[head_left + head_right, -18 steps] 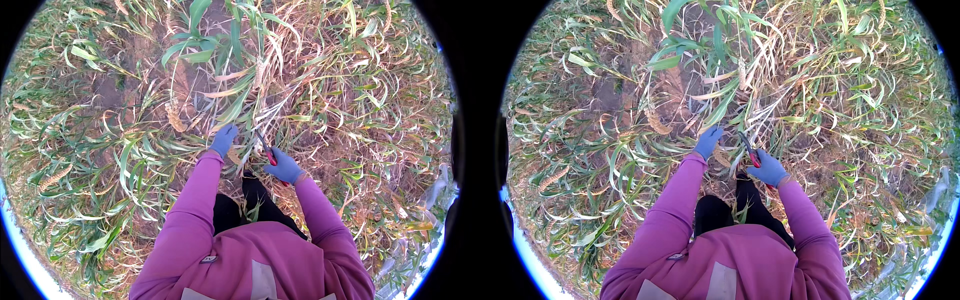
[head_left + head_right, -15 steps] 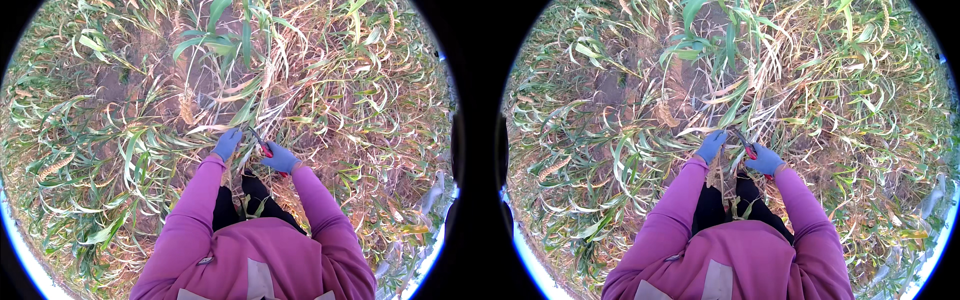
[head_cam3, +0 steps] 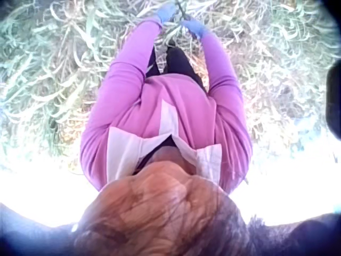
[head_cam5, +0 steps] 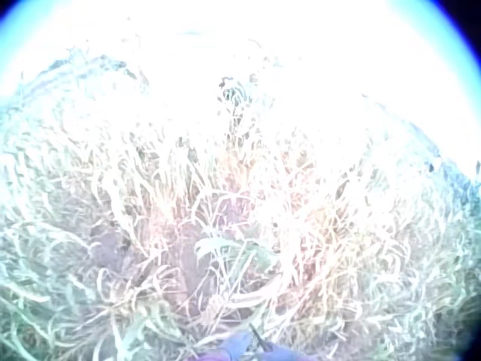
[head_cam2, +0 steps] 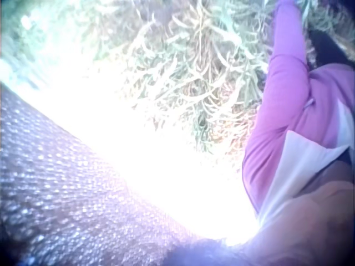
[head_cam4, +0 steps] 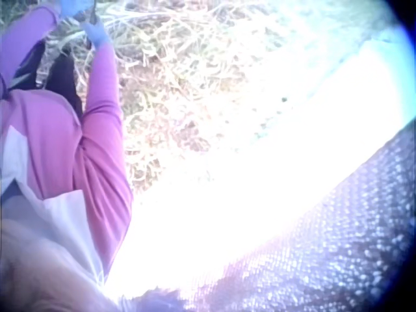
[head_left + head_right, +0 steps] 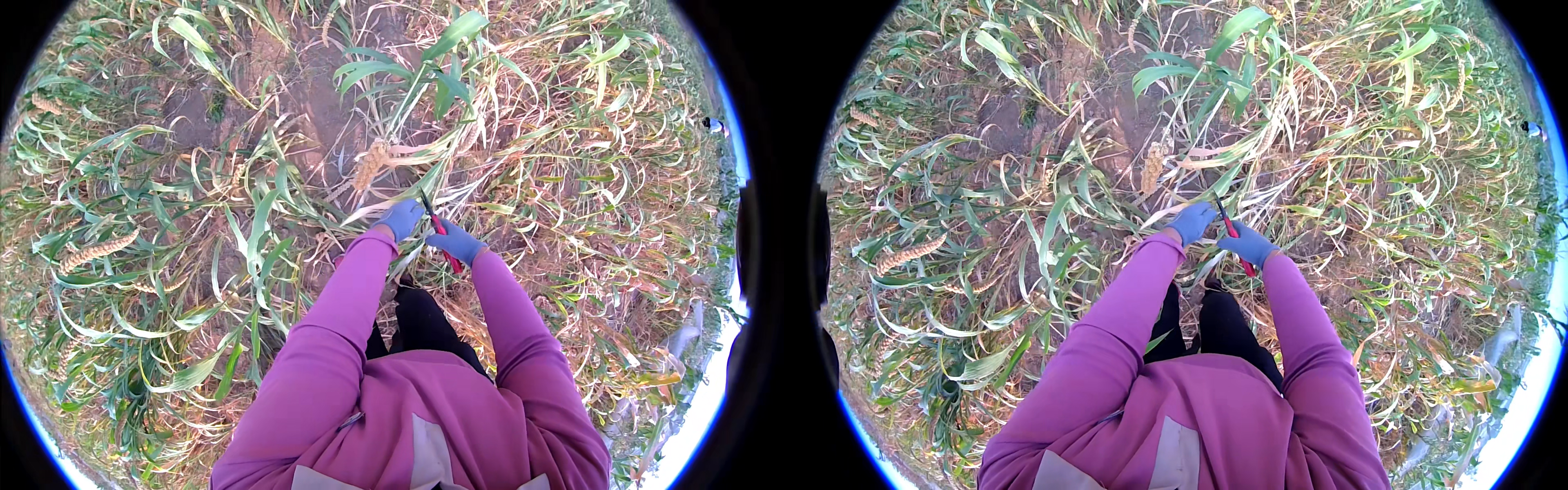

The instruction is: The person uses shears to cut grain heads from stalks in a field and places them into a white sack. The person repeatedly reaches for stalks, cuts the heads, and deposits them into the bag.

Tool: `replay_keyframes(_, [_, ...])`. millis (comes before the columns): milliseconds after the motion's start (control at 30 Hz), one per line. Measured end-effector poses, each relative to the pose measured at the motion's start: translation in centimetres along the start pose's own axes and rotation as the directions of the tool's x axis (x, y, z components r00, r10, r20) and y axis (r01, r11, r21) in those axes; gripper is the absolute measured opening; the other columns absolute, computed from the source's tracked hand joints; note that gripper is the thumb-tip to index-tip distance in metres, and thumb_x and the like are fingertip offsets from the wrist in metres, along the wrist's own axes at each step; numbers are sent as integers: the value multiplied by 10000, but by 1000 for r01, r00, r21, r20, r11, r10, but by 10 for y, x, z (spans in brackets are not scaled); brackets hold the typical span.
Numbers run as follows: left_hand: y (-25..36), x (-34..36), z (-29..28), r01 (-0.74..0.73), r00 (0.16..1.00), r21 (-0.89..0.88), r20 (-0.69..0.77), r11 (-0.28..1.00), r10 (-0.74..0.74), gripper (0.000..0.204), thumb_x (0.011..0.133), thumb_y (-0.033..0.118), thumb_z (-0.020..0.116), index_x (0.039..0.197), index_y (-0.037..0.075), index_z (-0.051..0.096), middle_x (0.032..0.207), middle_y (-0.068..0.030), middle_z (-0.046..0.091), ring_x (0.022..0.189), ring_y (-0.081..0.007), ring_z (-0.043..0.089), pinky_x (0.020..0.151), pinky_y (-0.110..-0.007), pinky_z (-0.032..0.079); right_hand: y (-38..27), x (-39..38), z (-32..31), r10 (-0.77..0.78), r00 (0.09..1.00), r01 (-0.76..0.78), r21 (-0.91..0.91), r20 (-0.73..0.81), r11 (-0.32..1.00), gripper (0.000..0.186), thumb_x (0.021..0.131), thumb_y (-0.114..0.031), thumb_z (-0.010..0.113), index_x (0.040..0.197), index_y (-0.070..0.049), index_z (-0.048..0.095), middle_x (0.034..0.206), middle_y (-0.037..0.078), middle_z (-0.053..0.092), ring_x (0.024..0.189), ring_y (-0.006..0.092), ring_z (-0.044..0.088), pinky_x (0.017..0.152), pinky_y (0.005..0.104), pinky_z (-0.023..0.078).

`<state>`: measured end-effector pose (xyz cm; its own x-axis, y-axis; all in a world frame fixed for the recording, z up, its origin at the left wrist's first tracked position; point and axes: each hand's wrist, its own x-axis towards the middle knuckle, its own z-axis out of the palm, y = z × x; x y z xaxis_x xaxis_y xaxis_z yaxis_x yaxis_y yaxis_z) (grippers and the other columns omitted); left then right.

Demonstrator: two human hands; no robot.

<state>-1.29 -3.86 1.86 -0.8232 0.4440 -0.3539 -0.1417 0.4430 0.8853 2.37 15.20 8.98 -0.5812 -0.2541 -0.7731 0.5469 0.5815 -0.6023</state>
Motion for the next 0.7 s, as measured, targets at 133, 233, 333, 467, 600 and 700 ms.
replay_keyframes(133, [-1, 5, -1, 21, 999, -7, -26, 1000, -21, 266, 920, 255, 540, 1008, 13, 604, 923, -176, 620, 845, -350, 597, 758, -402, 475, 7, 10, -6, -102, 993, 103, 23, -59, 994, 488, 826, -306, 685, 1173, 4, 538, 855, 43, 571, 735, 129, 534, 672, 290, 465])
replay_keyframes(233, [-50, -9, 0, -321, 906, 275, 368, 906, 209, 319, 917, 279, 557, 1098, 21, 603, 1015, -188, 633, 930, -331, 614, 808, -387, 477, -15, -3, -14, -22, 996, 23, 1, -85, 1000, 434, 834, -290, 677, 1143, -11, 553, 823, 34, 573, 709, 118, 533, 671, 290, 463])
replay_keyframes(333, [-4, -49, -19, 249, 954, -3, 174, 968, -245, 446, 851, 305, 670, 1185, 24, 579, 1079, -176, 637, 995, -267, 617, 862, -361, 476, 9, -18, -21, 1, 1000, 0, 181, -1, 983, 498, 848, -284, 661, 1244, -29, 498, 834, 36, 569, 724, 123, 540, 675, 297, 462])
replay_keyframes(467, [63, -35, -25, 199, 980, -121, 50, 972, -195, 581, 786, 299, 751, 1239, 5, 537, 1101, -165, 632, 1019, -232, 604, 903, -346, 462, 51, -42, -46, 87, 995, -88, -12, -51, 996, 597, 850, -280, 665, 1350, -45, 437, 890, 63, 575, 758, 139, 545, 695, 307, 462])
replay_keyframes(600, [152, 51, -6, -147, 934, -89, -339, 985, 109, 626, 792, 280, 748, 1273, -31, 495, 1127, -181, 615, 1032, -244, 594, 912, -353, 454, 63, -68, -100, 172, 925, -82, 263, -338, 961, 622, 803, -285, 706, 1316, -42, 453, 962, 97, 598, 850, 191, 565, 794, 343, 463])
replay_keyframes(700, [173, 135, 14, -135, 903, -68, -418, 989, 95, 769, 724, 314, 791, 1309, -53, 453, 1201, -199, 584, 1080, -298, 573, 929, -385, 450, 48, -65, -161, -41, 883, 45, -4, -468, 999, 635, 802, -318, 686, 1336, -81, 436, 978, 176, 629, 878, 300, 627, 797, 387, 480])
